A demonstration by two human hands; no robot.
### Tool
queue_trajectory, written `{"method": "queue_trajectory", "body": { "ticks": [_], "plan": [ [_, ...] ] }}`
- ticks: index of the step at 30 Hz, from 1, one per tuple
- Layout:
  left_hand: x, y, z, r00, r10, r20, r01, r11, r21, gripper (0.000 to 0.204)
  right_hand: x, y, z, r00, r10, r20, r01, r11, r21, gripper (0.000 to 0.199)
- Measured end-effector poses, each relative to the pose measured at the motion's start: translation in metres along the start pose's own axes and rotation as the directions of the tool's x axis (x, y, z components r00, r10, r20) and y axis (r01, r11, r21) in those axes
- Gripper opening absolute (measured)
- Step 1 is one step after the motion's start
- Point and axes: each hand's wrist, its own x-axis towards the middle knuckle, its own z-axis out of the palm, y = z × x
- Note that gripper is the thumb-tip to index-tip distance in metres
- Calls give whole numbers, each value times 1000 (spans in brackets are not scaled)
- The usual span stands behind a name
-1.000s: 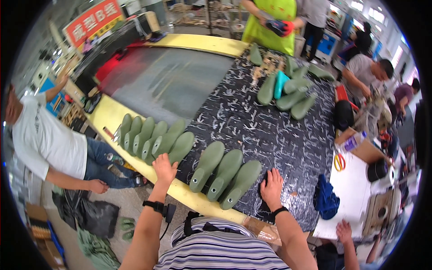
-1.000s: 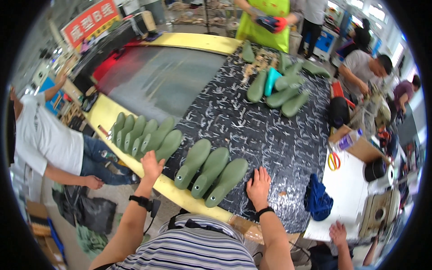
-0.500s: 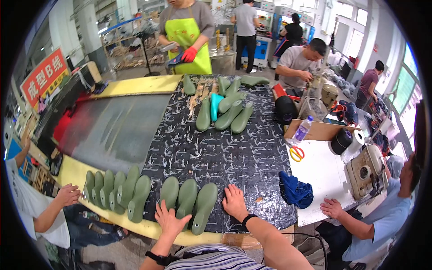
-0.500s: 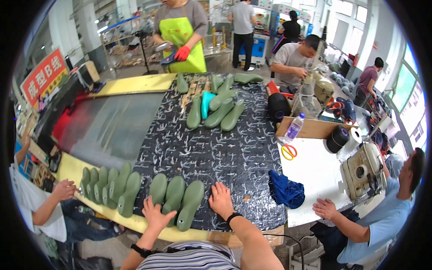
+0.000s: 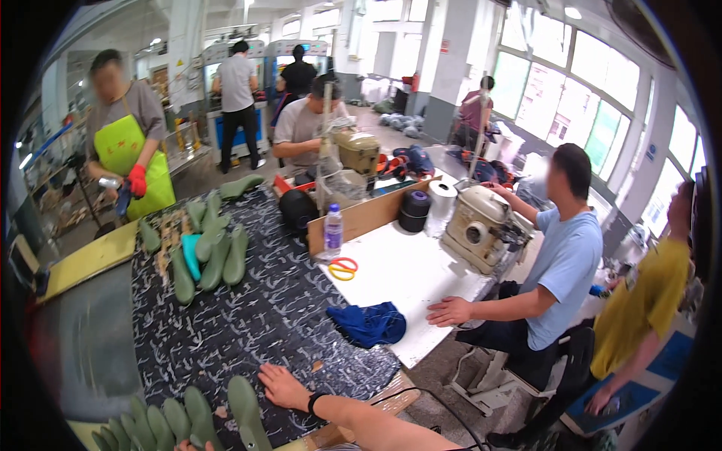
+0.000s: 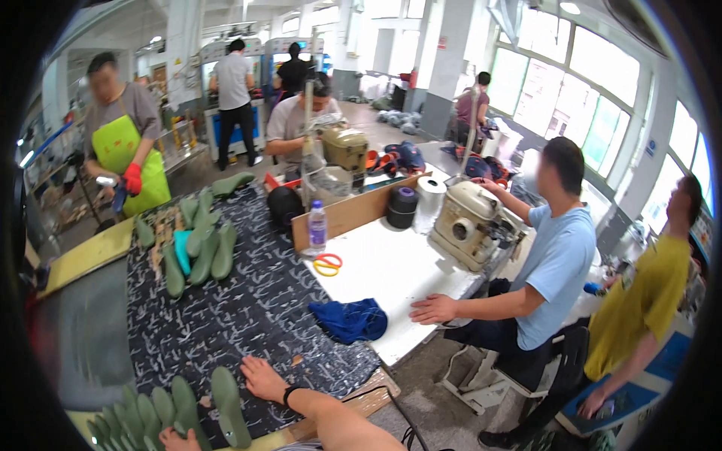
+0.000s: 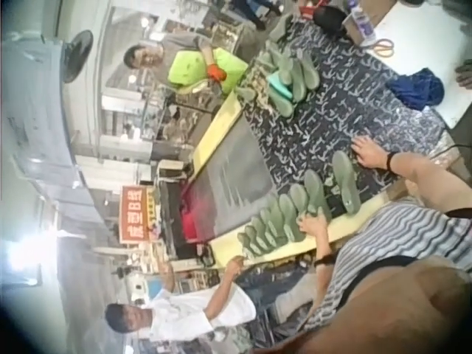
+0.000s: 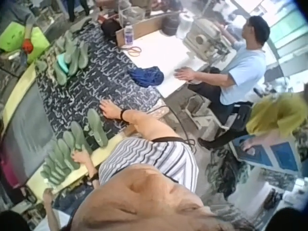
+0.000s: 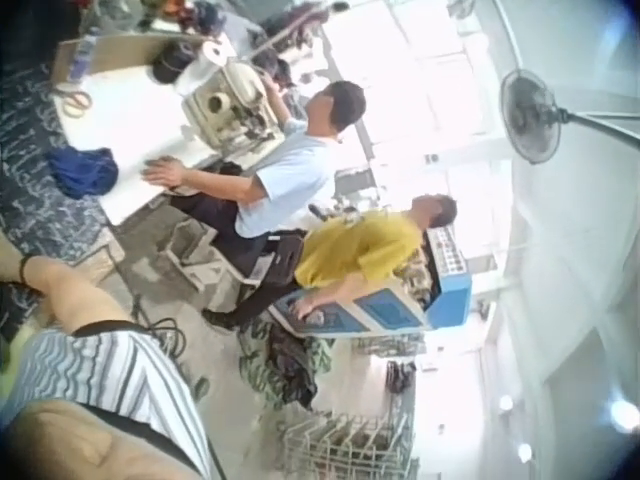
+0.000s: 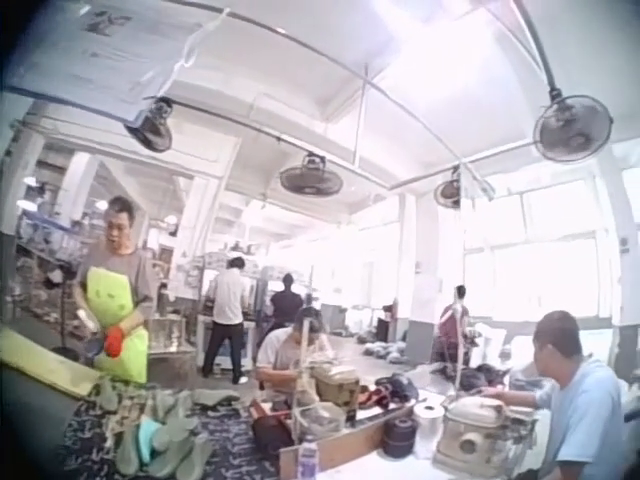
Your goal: The recorder is organizing and sorting green shoe lasts on a conveyor belt and from a pile on the floor in a manufacturing facility.
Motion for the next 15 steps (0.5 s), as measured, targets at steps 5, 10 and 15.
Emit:
{"method": "queue_trajectory", "body": {
  "ticks": [5, 10, 15],
  "plan": [
    [7, -11, 13, 993, 115, 16, -116, 988, 98, 66, -1, -1, 4, 998, 21, 53, -22, 1000, 15, 44],
    [-6, 58, -3, 847, 501, -175, -522, 847, -98, 62, -4, 4, 7, 996, 24, 90, -24, 1000, 6, 46],
    [-21, 99, 21, 740, 669, 73, -593, 699, -398, 51, 0, 1, 16, 992, 17, 129, -22, 999, 33, 49]
  ]
}}
